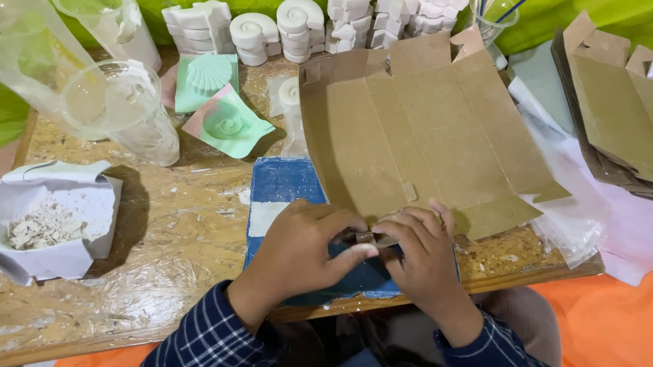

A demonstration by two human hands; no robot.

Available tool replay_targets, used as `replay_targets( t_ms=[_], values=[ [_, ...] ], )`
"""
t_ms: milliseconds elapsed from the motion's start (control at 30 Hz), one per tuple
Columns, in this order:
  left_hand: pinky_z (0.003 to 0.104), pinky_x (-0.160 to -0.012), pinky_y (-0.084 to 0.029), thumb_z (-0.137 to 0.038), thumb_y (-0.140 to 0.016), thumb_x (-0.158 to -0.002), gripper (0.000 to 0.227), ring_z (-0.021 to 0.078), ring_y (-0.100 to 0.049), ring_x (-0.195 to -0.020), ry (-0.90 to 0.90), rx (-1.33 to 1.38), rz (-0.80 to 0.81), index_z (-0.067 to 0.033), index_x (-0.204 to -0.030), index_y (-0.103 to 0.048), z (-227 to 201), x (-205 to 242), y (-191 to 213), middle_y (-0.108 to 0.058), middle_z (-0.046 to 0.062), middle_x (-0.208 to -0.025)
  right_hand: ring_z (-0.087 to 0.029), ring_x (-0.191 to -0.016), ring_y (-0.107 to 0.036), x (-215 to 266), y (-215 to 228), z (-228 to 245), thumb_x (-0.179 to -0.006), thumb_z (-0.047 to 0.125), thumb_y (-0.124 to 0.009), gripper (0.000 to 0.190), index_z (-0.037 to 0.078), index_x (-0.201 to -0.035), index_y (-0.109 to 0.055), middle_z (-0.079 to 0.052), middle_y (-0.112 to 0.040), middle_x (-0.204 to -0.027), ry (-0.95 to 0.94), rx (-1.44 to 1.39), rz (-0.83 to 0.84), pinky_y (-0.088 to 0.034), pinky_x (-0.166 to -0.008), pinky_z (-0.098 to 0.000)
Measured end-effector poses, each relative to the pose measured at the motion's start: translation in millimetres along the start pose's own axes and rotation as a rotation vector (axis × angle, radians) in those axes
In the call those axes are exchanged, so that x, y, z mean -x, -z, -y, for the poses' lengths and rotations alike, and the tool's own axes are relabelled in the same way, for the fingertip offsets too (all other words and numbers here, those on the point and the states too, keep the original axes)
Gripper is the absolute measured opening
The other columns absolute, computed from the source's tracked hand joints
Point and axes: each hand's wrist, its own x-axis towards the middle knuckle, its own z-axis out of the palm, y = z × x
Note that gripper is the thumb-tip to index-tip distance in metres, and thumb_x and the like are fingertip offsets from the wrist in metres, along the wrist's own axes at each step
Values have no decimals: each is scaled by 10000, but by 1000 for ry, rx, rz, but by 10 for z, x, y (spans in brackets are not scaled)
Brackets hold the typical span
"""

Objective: The person packages several white star-shaped plaster crafts by placing them into individual plastic bags and then into a cardboard container, which they fold into shape.

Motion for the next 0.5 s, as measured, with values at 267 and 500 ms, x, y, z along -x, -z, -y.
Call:
replay_targets(
  t_ms=[267,500],
  values=[
    [382,-691,-451,-186,-750,-853,90,263,-679,-838,58,-203,-43,-140,-913,-800,49,-52,38,-770,70,-895,-193,-1028,-610,20,-73,34,-908,383,-734,241,226,-1087,-702,46,-699,-1001,39,-12,-17,-265,-1142,-578],
    [547,-1054,-248,-206,-704,-862,172,345,-597,-1125,238,-117,421,-130,-967,-818,38,-318,255,-790,89,-1028,-173,-1057,-589,26,-128,-11,-966,444,-632,246,240,-1095,-678,60,-676,-1030,95,-42,-23,-206,-1146,-581]
  ],
)
